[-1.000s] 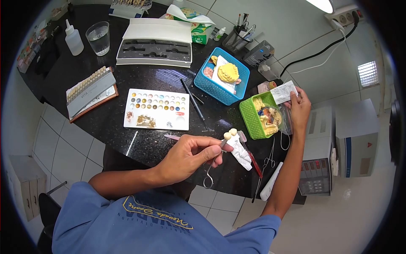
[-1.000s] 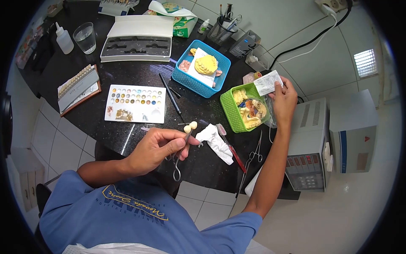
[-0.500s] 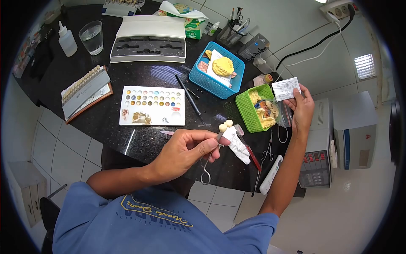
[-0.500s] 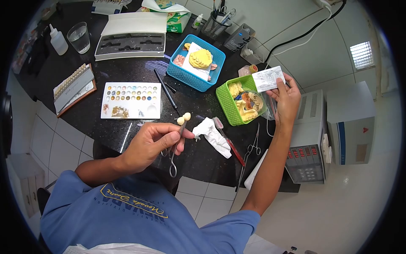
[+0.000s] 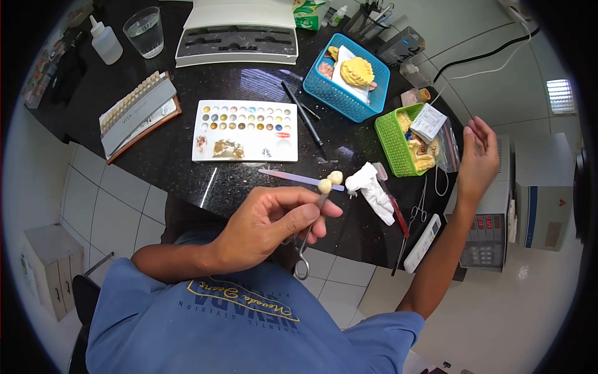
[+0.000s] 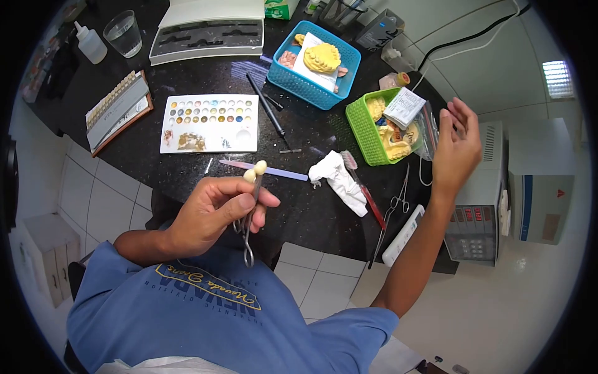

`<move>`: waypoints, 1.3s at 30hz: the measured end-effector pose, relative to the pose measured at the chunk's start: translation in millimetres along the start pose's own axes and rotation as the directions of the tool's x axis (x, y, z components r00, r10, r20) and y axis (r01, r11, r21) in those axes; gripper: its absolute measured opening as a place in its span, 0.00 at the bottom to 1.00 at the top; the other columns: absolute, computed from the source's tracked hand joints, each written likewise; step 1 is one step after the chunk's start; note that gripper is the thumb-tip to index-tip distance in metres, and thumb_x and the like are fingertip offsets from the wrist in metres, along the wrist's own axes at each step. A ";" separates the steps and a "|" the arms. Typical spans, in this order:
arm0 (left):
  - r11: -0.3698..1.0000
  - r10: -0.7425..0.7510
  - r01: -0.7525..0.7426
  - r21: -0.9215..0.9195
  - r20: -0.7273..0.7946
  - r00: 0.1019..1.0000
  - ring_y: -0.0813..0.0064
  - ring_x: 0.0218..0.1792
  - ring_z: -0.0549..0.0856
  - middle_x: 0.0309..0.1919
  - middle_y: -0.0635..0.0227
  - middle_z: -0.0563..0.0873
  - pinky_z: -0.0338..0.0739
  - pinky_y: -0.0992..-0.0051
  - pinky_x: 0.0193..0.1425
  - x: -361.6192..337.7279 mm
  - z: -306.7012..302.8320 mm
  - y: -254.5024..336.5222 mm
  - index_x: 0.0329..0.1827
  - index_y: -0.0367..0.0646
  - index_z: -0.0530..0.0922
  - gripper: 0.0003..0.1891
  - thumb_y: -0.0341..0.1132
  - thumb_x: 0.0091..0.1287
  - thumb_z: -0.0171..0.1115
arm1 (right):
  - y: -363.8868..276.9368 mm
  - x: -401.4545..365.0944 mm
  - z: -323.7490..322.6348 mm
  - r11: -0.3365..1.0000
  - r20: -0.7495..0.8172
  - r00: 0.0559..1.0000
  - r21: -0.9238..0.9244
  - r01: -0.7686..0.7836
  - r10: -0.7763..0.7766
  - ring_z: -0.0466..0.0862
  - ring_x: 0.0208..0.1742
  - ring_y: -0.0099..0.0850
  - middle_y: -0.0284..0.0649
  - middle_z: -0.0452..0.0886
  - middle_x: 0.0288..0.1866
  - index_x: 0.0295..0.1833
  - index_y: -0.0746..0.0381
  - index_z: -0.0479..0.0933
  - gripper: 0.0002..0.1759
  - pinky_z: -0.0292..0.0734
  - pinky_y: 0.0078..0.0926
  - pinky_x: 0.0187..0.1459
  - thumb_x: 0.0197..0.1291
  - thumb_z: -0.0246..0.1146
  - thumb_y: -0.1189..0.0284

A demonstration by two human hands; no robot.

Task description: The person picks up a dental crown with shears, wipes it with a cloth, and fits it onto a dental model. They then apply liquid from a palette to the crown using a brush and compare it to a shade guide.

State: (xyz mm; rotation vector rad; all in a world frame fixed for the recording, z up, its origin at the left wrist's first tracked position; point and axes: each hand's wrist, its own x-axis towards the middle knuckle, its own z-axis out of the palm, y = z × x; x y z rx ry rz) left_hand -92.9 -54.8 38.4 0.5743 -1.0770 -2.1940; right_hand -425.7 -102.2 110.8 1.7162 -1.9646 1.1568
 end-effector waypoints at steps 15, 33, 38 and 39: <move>0.986 -0.149 0.144 -0.088 -0.059 0.987 0.79 0.37 0.82 0.34 0.62 0.83 0.77 0.81 0.43 -66.3 -36.3 -25.2 0.46 0.33 0.76 0.10 0.31 0.70 0.53 | -125.1 -70.3 92.0 0.974 0.621 0.752 0.189 0.128 -0.220 0.83 0.33 0.42 0.48 0.82 0.31 0.39 0.67 0.75 0.09 0.76 0.33 0.35 0.51 0.65 0.79; 0.969 -0.083 0.060 -0.242 -0.086 0.993 0.70 0.45 0.84 0.41 0.55 0.83 0.79 0.75 0.51 -82.6 -86.8 -40.6 0.44 0.29 0.78 0.10 0.29 0.67 0.56 | -189.7 -78.4 85.6 0.745 0.531 0.847 0.560 -0.362 0.012 0.78 0.28 0.20 0.38 0.77 0.29 0.37 0.69 0.72 0.06 0.73 0.13 0.30 0.60 0.61 0.77; 0.973 -0.089 0.062 -0.223 -0.111 0.990 0.72 0.44 0.84 0.41 0.56 0.84 0.78 0.77 0.50 -84.6 -96.7 -43.0 0.45 0.30 0.78 0.09 0.26 0.67 0.55 | -215.5 -85.5 119.5 0.759 0.604 0.789 0.565 -0.325 -0.112 0.79 0.31 0.20 0.37 0.78 0.30 0.37 0.70 0.75 0.04 0.74 0.13 0.33 0.57 0.61 0.80; 0.976 -0.076 0.054 -0.210 -0.098 0.992 0.73 0.44 0.84 0.41 0.57 0.84 0.78 0.78 0.49 -84.8 -99.0 -43.5 0.45 0.30 0.79 0.09 0.26 0.67 0.55 | -222.1 -86.1 125.5 0.756 0.612 0.784 0.560 -0.339 -0.102 0.79 0.31 0.20 0.36 0.78 0.30 0.35 0.70 0.75 0.03 0.74 0.14 0.34 0.56 0.62 0.81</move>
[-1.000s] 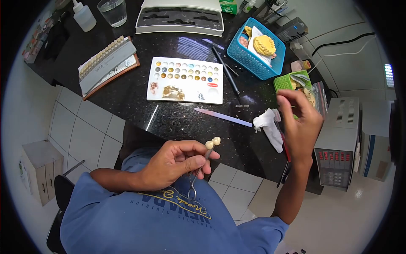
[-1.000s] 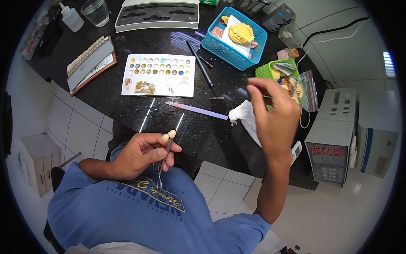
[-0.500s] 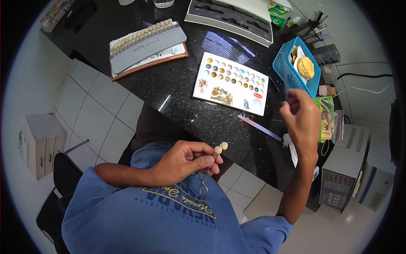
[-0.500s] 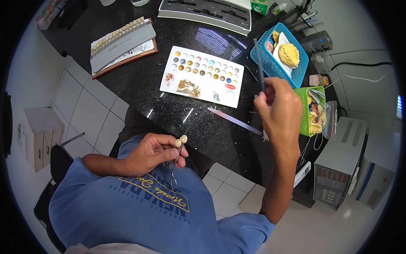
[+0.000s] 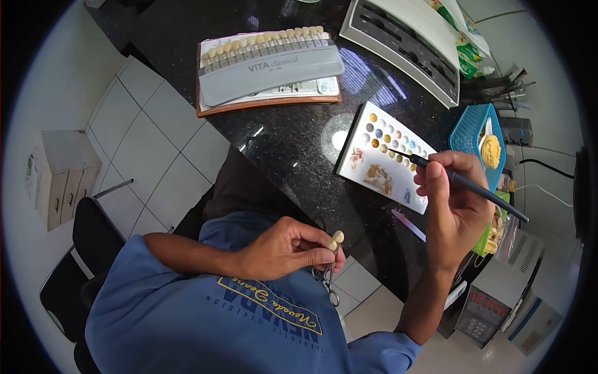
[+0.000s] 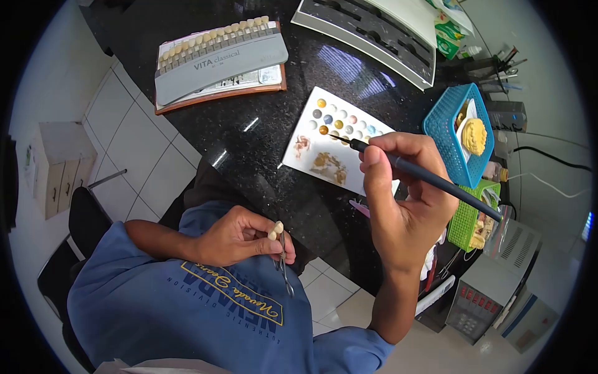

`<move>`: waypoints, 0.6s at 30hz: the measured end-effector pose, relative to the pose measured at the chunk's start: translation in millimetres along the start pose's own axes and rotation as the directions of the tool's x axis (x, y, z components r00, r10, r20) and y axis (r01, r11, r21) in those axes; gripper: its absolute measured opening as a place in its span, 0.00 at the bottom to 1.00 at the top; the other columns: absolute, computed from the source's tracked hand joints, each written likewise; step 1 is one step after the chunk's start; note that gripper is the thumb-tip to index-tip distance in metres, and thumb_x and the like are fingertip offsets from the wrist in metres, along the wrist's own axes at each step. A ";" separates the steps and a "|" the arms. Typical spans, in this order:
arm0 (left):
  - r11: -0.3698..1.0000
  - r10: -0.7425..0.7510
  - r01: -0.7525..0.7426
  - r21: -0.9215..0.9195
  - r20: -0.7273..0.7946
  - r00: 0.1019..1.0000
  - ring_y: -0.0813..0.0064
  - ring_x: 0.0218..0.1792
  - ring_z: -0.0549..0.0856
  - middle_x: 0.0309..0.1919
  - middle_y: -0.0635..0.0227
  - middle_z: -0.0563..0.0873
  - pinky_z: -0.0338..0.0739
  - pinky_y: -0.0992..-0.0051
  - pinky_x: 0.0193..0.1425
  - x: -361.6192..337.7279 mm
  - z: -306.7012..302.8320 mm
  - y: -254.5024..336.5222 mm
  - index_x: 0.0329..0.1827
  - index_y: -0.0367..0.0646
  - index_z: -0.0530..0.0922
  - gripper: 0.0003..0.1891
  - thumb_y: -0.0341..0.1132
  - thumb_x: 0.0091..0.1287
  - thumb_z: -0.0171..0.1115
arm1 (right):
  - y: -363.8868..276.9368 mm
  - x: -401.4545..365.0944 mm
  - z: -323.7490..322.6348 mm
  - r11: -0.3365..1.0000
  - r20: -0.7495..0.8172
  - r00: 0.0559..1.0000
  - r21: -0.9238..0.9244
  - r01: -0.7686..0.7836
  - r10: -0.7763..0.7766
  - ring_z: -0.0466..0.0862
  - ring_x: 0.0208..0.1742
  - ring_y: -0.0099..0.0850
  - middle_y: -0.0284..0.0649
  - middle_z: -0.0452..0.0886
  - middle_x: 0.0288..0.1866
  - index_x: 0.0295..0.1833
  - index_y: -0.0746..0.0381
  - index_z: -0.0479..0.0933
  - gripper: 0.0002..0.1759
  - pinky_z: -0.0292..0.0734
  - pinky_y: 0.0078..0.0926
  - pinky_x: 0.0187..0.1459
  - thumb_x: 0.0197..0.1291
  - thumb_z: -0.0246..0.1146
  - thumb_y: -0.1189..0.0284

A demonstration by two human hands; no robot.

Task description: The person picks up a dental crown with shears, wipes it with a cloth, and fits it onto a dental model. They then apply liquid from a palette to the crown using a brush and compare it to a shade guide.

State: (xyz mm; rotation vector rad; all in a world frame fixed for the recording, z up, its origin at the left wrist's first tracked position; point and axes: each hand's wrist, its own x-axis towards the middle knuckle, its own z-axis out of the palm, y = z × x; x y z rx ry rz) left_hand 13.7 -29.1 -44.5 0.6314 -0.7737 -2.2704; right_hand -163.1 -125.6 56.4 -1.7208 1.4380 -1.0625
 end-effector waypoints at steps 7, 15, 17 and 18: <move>0.998 -0.048 0.047 -0.048 -0.035 0.998 0.75 0.44 0.83 0.41 0.57 0.85 0.78 0.79 0.49 -1.3 -2.3 6.9 0.46 0.31 0.80 0.10 0.28 0.67 0.57 | 7.1 12.0 15.5 0.983 0.096 0.994 -0.170 0.076 -0.060 0.79 0.29 0.19 0.36 0.80 0.27 0.34 0.69 0.76 0.04 0.75 0.15 0.33 0.54 0.64 0.80; 0.997 -0.064 0.064 -0.049 0.000 0.998 0.75 0.44 0.83 0.41 0.57 0.85 0.78 0.78 0.51 -0.9 -4.7 5.8 0.46 0.31 0.79 0.11 0.30 0.67 0.57 | 7.5 15.2 17.6 0.974 0.124 0.990 -0.211 0.085 -0.060 0.80 0.27 0.19 0.36 0.80 0.26 0.33 0.69 0.76 0.04 0.76 0.15 0.32 0.54 0.64 0.80; 0.998 -0.056 0.055 -0.040 -0.003 0.998 0.75 0.44 0.83 0.40 0.57 0.85 0.78 0.78 0.50 -0.8 -4.7 6.2 0.46 0.31 0.79 0.11 0.29 0.67 0.57 | 6.8 15.5 18.5 0.972 0.128 0.990 -0.217 0.090 -0.063 0.80 0.27 0.19 0.36 0.80 0.26 0.32 0.69 0.76 0.04 0.76 0.15 0.32 0.54 0.64 0.80; 0.998 -0.047 0.047 -0.033 -0.005 0.999 0.75 0.43 0.83 0.40 0.57 0.85 0.78 0.78 0.50 -0.9 -4.3 6.3 0.46 0.31 0.80 0.10 0.29 0.67 0.57 | 6.5 15.3 18.6 0.972 0.120 0.991 -0.221 0.086 -0.061 0.79 0.27 0.19 0.36 0.80 0.26 0.32 0.69 0.76 0.04 0.75 0.15 0.31 0.53 0.64 0.80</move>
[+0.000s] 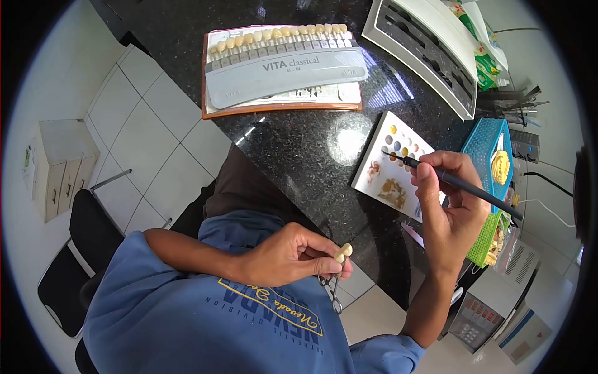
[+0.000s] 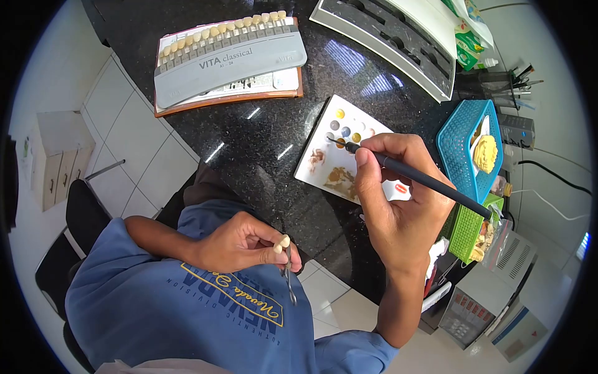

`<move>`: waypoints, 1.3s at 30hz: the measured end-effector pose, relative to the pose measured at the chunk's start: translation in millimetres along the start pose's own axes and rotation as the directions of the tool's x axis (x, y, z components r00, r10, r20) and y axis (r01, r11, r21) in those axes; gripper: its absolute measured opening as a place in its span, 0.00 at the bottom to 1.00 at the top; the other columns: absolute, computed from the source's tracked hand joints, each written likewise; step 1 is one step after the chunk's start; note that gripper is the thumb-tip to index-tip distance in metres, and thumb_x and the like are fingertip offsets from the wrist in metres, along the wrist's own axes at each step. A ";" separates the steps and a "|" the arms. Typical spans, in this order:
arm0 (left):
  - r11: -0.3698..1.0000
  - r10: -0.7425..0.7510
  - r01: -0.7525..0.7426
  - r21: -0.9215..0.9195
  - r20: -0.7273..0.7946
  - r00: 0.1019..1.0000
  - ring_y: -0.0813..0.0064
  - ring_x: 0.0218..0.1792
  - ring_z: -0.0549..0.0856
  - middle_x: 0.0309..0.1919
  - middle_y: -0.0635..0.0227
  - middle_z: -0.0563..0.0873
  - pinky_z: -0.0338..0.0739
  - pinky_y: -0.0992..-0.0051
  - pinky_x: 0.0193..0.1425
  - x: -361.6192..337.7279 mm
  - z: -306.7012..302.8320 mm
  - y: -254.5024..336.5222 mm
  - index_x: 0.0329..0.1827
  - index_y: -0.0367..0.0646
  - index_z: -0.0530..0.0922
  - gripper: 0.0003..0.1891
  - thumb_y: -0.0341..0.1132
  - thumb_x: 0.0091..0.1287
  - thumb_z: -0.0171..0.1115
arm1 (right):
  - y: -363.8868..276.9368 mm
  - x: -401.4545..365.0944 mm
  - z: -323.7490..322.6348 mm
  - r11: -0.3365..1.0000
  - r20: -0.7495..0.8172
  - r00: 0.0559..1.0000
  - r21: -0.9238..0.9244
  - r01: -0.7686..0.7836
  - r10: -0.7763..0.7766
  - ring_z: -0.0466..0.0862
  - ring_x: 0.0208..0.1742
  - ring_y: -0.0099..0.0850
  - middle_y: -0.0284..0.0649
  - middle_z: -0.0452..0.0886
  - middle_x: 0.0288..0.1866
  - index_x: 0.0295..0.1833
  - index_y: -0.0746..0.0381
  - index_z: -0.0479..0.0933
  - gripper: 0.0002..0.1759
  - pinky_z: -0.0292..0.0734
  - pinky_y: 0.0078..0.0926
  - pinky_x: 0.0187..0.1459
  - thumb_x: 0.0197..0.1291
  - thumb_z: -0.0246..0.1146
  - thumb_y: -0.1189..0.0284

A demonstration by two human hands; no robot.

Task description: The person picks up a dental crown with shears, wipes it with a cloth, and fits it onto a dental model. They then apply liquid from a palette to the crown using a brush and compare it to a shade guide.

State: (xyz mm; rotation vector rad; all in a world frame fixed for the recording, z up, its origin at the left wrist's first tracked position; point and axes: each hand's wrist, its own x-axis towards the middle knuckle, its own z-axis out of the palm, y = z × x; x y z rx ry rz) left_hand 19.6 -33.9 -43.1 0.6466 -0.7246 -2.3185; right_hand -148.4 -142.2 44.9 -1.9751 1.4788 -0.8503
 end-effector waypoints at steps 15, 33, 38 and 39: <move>0.999 0.013 -0.010 0.036 -0.098 0.995 0.66 0.43 0.85 0.39 0.52 0.84 0.82 0.73 0.46 3.6 12.8 0.6 0.42 0.29 0.79 0.08 0.27 0.66 0.56 | 43.8 -79.3 -62.0 0.997 -0.369 0.926 0.046 -0.066 0.078 0.78 0.29 0.21 0.38 0.77 0.30 0.38 0.69 0.74 0.06 0.73 0.14 0.33 0.57 0.62 0.78; 0.987 0.022 0.002 0.159 -0.149 0.989 0.62 0.38 0.87 0.34 0.48 0.84 0.84 0.71 0.40 6.0 16.7 8.1 0.37 0.27 0.80 0.08 0.27 0.65 0.57 | 64.0 -83.9 -53.1 0.997 -0.321 0.947 -0.072 -0.011 -0.013 0.76 0.29 0.21 0.38 0.78 0.29 0.35 0.70 0.76 0.04 0.70 0.15 0.33 0.54 0.62 0.81; 0.988 -0.006 0.026 0.153 -0.130 0.991 0.64 0.39 0.86 0.35 0.50 0.85 0.82 0.74 0.41 6.1 14.4 9.5 0.40 0.27 0.79 0.09 0.27 0.66 0.57 | 62.0 -85.5 -53.9 0.998 -0.345 0.938 -0.042 -0.049 0.031 0.76 0.29 0.21 0.38 0.77 0.30 0.36 0.70 0.76 0.04 0.71 0.15 0.34 0.55 0.62 0.80; 0.986 -0.027 0.047 0.157 -0.124 0.992 0.65 0.39 0.86 0.36 0.51 0.85 0.82 0.75 0.42 4.8 13.8 10.3 0.41 0.27 0.79 0.09 0.28 0.66 0.57 | 59.4 -86.0 -52.4 0.996 -0.360 0.931 -0.037 -0.077 0.059 0.76 0.29 0.21 0.39 0.77 0.31 0.36 0.70 0.76 0.04 0.72 0.15 0.34 0.55 0.62 0.80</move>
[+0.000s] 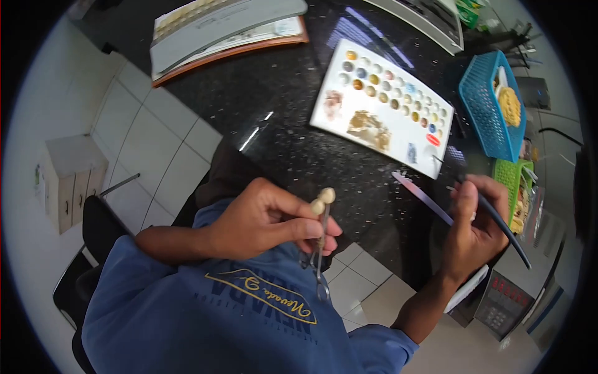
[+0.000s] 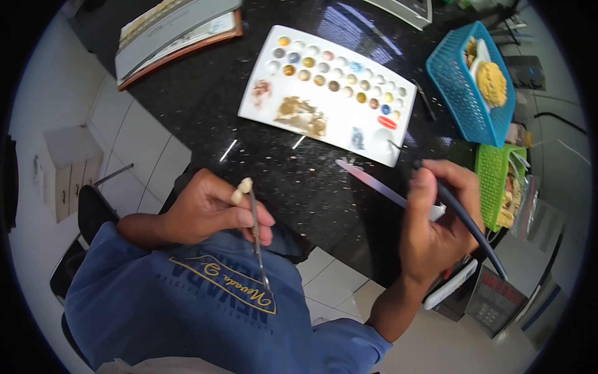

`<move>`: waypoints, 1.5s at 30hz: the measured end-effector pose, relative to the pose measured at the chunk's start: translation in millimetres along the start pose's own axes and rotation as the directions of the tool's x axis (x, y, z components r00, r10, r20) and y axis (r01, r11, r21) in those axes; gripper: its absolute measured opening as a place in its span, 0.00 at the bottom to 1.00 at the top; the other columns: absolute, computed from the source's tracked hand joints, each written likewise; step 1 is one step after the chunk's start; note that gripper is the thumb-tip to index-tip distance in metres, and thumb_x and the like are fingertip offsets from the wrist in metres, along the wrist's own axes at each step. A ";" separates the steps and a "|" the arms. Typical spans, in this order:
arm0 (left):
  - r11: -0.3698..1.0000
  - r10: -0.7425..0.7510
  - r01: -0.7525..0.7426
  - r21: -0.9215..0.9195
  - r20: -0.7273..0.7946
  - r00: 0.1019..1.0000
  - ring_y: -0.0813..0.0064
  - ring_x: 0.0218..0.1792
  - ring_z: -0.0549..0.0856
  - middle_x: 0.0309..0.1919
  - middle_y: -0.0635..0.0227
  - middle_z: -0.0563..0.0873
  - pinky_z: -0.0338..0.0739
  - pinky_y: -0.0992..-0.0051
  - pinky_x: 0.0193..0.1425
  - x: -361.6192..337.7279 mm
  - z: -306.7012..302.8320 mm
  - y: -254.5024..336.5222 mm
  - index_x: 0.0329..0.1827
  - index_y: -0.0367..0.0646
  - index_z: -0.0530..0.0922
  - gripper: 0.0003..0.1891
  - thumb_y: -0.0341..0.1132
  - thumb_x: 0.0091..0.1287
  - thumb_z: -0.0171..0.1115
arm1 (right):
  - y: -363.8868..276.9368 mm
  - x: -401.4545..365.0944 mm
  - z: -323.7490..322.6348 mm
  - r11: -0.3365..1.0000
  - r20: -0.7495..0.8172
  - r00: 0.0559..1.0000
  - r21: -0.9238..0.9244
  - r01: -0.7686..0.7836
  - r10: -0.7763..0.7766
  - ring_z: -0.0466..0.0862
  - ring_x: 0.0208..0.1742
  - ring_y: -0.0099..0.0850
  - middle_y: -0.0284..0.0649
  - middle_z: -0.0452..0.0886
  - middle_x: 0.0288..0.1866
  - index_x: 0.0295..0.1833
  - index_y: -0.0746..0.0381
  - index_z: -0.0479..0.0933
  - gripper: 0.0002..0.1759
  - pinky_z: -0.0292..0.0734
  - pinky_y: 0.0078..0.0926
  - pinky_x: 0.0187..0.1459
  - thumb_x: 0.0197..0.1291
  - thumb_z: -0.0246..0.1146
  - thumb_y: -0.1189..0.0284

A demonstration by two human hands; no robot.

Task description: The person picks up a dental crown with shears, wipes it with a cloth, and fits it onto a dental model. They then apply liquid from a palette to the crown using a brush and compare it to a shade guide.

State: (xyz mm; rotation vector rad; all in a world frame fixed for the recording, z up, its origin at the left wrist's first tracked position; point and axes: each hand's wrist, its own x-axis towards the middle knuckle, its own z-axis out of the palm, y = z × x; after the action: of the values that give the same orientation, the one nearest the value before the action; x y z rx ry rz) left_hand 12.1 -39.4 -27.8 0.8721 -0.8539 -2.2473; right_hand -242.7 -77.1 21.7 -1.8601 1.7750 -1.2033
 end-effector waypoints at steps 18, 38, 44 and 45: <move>0.987 0.071 -0.067 0.148 -0.023 0.997 0.77 0.36 0.85 0.34 0.56 0.86 0.79 0.80 0.43 -1.3 -0.2 1.3 0.45 0.30 0.81 0.10 0.27 0.63 0.61 | -28.2 -79.4 42.7 0.843 -0.110 0.968 0.476 0.251 -0.226 0.76 0.20 0.27 0.41 0.74 0.26 0.40 0.66 0.69 0.10 0.70 0.19 0.22 0.56 0.61 0.74; 0.982 0.087 -0.081 0.171 -0.029 0.996 0.77 0.36 0.85 0.33 0.56 0.86 0.79 0.80 0.44 0.2 0.3 0.7 0.44 0.30 0.81 0.10 0.27 0.63 0.62 | -23.8 -77.2 41.0 0.792 -0.040 0.975 0.577 0.203 -0.220 0.78 0.21 0.28 0.43 0.76 0.26 0.37 0.69 0.73 0.09 0.72 0.19 0.22 0.54 0.62 0.75; 0.977 0.103 -0.095 0.193 -0.032 0.994 0.77 0.36 0.86 0.33 0.56 0.86 0.80 0.80 0.44 0.1 0.0 1.0 0.44 0.31 0.81 0.10 0.28 0.62 0.62 | -22.1 -77.7 36.6 0.795 -0.005 0.973 0.575 0.191 -0.230 0.79 0.21 0.28 0.44 0.77 0.27 0.37 0.69 0.73 0.09 0.74 0.20 0.22 0.54 0.63 0.75; 0.977 0.097 -0.090 0.192 -0.032 0.995 0.77 0.36 0.86 0.33 0.56 0.86 0.80 0.80 0.44 0.2 0.1 1.2 0.44 0.31 0.81 0.10 0.28 0.62 0.62 | -22.4 -77.4 37.1 0.795 -0.006 0.973 0.576 0.191 -0.230 0.79 0.21 0.28 0.44 0.77 0.27 0.37 0.69 0.73 0.09 0.74 0.20 0.22 0.54 0.63 0.75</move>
State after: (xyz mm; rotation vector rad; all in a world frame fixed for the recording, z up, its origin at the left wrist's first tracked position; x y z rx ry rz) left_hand 12.3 -40.3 -26.9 0.9405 -1.0813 -2.0843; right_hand -191.6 -13.1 -12.3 -1.7169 1.0104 -1.5265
